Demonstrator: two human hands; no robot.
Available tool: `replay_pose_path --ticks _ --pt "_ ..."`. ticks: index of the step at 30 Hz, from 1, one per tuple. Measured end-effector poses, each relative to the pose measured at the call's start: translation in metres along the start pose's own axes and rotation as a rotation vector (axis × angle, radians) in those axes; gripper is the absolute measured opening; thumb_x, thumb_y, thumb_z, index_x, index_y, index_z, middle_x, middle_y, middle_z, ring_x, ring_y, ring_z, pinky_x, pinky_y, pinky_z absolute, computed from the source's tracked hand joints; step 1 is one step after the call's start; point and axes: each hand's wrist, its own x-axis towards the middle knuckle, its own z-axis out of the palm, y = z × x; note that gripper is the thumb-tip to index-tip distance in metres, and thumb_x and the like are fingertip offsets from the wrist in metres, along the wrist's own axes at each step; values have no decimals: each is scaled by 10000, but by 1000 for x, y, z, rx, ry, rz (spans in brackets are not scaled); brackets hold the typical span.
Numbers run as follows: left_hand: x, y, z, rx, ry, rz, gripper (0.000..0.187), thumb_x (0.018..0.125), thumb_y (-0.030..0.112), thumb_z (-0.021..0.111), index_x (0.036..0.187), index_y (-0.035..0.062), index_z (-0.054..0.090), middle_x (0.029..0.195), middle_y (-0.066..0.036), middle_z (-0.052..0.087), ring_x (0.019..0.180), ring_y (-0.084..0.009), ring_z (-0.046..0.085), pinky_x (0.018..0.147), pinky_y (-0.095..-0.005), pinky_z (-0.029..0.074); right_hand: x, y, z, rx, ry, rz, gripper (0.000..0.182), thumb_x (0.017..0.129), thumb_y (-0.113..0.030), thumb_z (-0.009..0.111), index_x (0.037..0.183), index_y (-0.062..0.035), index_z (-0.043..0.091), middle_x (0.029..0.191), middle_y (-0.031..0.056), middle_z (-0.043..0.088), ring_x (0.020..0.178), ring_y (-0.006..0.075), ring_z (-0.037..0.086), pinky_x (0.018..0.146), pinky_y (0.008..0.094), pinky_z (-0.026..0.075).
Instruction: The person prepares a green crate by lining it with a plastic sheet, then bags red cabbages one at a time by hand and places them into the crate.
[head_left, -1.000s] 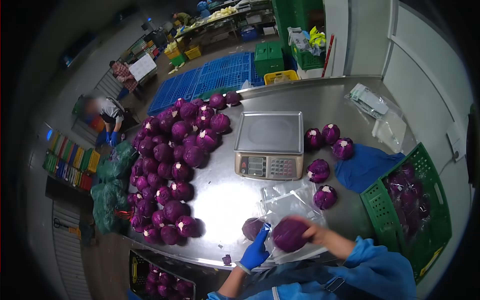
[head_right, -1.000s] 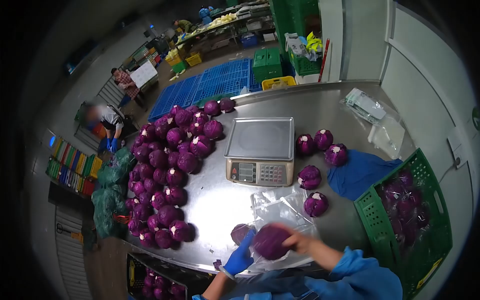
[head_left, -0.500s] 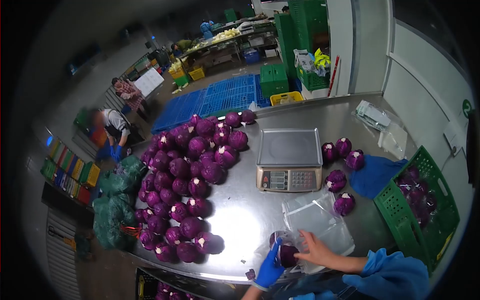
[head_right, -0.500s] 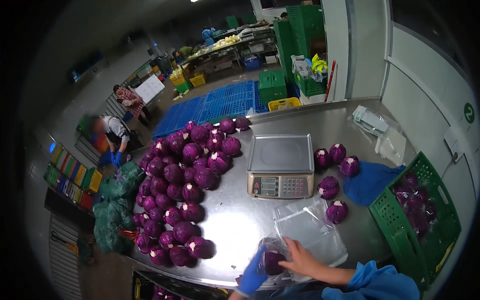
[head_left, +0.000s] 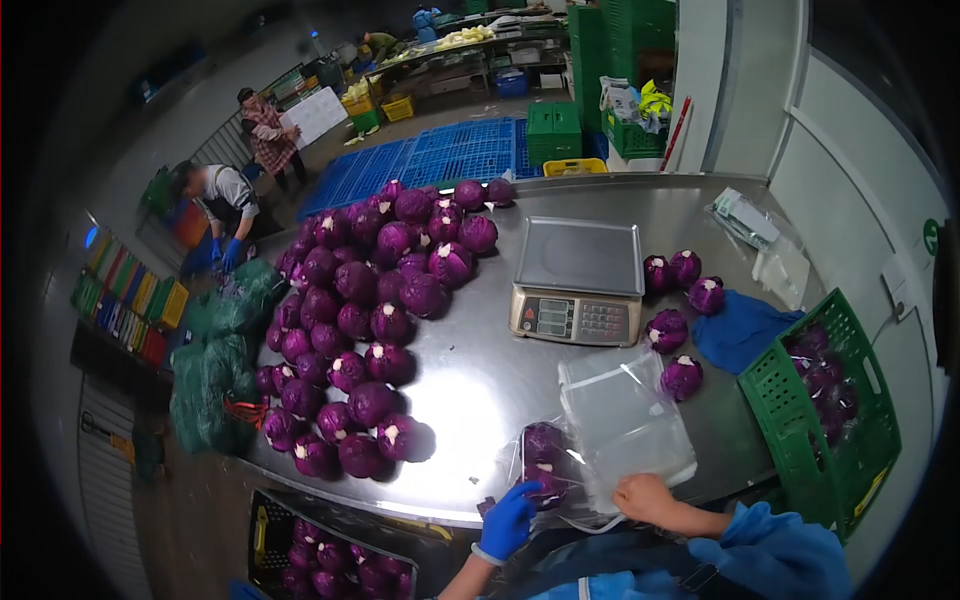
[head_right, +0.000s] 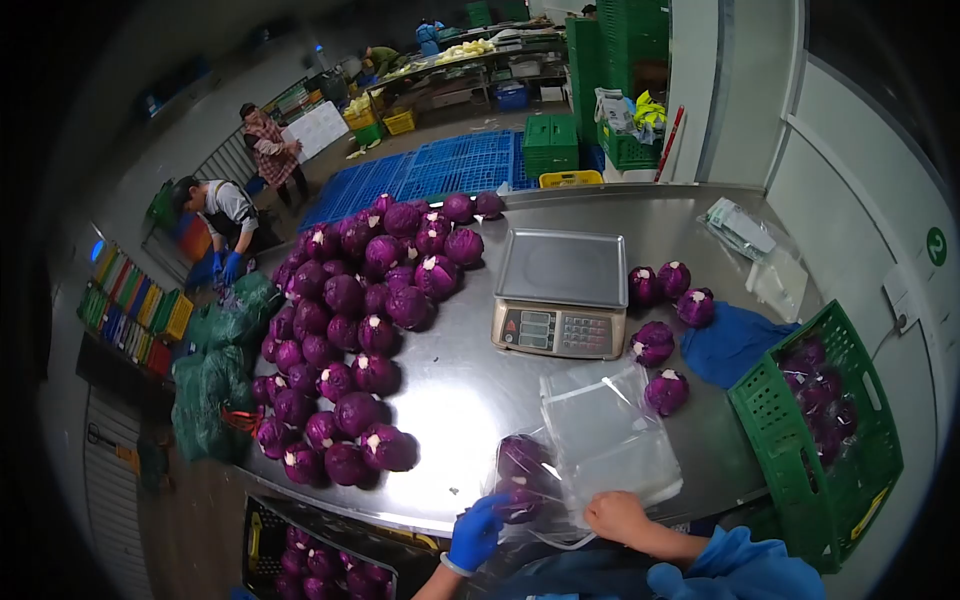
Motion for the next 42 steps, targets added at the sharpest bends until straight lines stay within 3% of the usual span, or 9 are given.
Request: replay_pose_path --ticks 3,8,11,16,22,26,33,39,42 --pt "-45 -17 43 102 380 -80 167 695 -66 575 799 64 570 1115 -143 626 930 -298 643 695 -366 503 -28 14 20 97 -126 50 372 859 -340 559 685 -29 667 728 172 640 709 380 623 675 497 478" --pt "-96 -22 94 518 405 -277 764 784 150 723 1444 129 338 1101 -191 617 931 -346 632 782 -469 501 -48 25 40 243 -141 64 402 868 -371 541 740 -16 678 782 203 653 769 411 627 727 505 487" --pt "-111 -10 94 441 -177 -831 687 848 247 659 1440 96 346 940 -239 651 868 -394 631 745 -492 489 -49 43 38 97 -132 62 351 856 -336 565 742 -24 677 789 201 663 788 398 644 717 507 501" --pt "-136 -32 129 98 146 -799 498 907 148 557 1377 50 425 1010 -195 662 895 -306 662 760 -443 527 -50 16 -2 -242 219 -366 179 798 -200 608 911 -69 654 966 108 662 902 313 629 754 440 505" --pt "-124 -18 123 -919 276 -977 476 909 24 533 1375 11 443 1117 -136 635 917 -186 643 796 -308 538 -37 -43 80 -59 -204 -730 188 829 -205 614 956 -70 578 930 86 592 858 273 615 713 396 493" --pt "-136 -32 134 -681 359 -884 415 917 22 525 1330 15 480 1114 -100 630 925 -176 629 772 -315 538 -20 -42 100 -81 -590 -864 206 835 -247 628 934 -71 587 928 102 603 843 288 621 698 404 493" --pt "-137 -34 131 -912 321 -822 454 895 56 589 1339 27 493 1167 -84 614 937 -158 622 775 -289 533 -35 -49 92 38 -253 -716 257 827 -258 652 907 -40 542 866 125 577 855 324 616 705 431 502" --pt "-138 -42 133 -597 342 -808 609 876 -5 565 1445 23 350 999 -109 661 802 -149 631 725 -288 537 -25 -48 61 354 -663 -775 250 839 -281 652 864 -58 541 854 117 571 819 342 600 694 443 478" --pt "-151 -44 129 -348 181 -710 709 893 32 548 1508 196 237 810 -177 692 730 -253 692 656 -388 529 -67 5 23 284 -395 -630 278 865 -327 620 911 -58 566 889 129 562 839 342 592 700 434 484"
